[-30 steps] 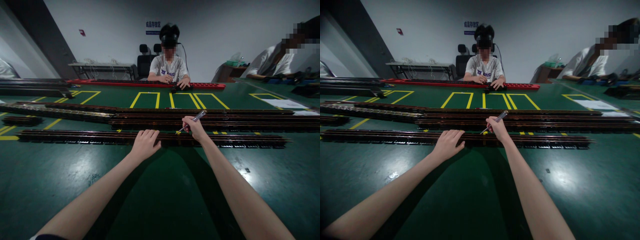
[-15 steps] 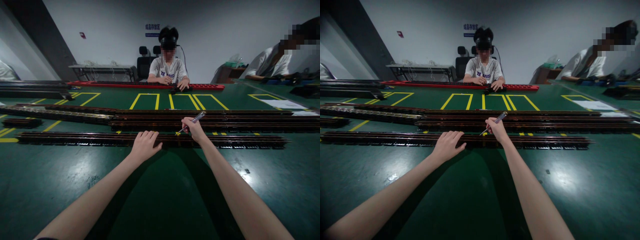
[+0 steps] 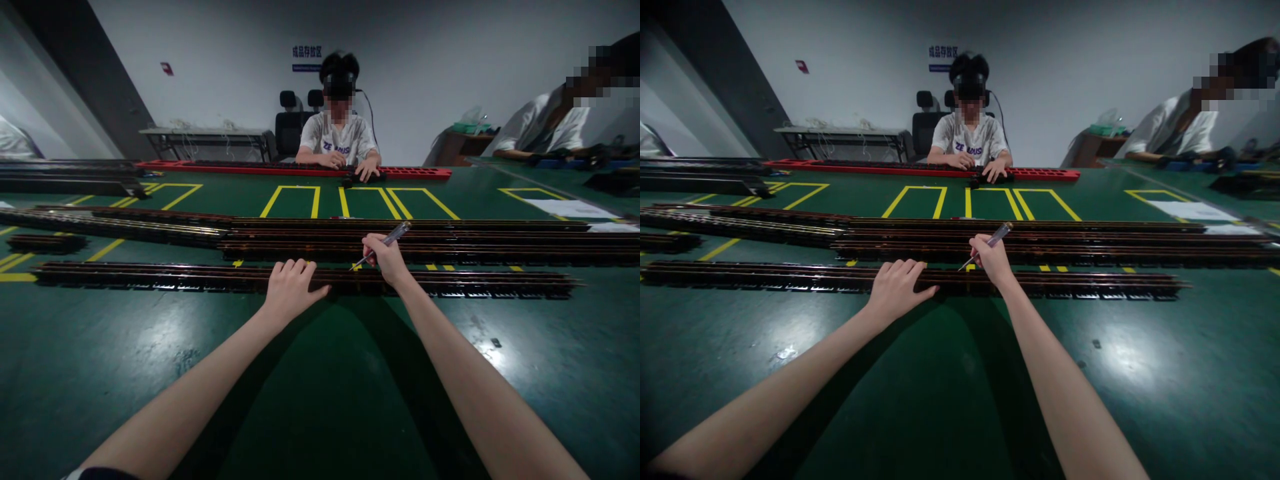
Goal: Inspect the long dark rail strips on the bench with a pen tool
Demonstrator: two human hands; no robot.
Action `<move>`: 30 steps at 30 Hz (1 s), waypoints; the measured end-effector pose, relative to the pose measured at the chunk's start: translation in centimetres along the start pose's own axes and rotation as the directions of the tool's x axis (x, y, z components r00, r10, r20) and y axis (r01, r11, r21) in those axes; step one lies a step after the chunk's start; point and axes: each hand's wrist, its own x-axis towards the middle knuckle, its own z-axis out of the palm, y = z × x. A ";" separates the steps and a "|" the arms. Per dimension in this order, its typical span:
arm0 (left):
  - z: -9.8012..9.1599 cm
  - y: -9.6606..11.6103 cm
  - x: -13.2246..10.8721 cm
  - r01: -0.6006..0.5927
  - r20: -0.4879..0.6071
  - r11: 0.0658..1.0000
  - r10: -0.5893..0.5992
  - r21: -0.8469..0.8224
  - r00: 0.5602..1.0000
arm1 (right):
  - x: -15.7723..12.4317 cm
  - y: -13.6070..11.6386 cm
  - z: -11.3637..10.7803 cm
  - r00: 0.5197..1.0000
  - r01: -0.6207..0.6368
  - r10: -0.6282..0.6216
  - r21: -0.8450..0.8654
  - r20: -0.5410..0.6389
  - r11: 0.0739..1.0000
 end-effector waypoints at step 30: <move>0.3 0.8 -0.4 0.017 -0.068 1.000 -0.018 -0.014 0.998 | -0.4 -0.7 1.0 0.989 -0.025 0.037 -0.086 0.140 0.996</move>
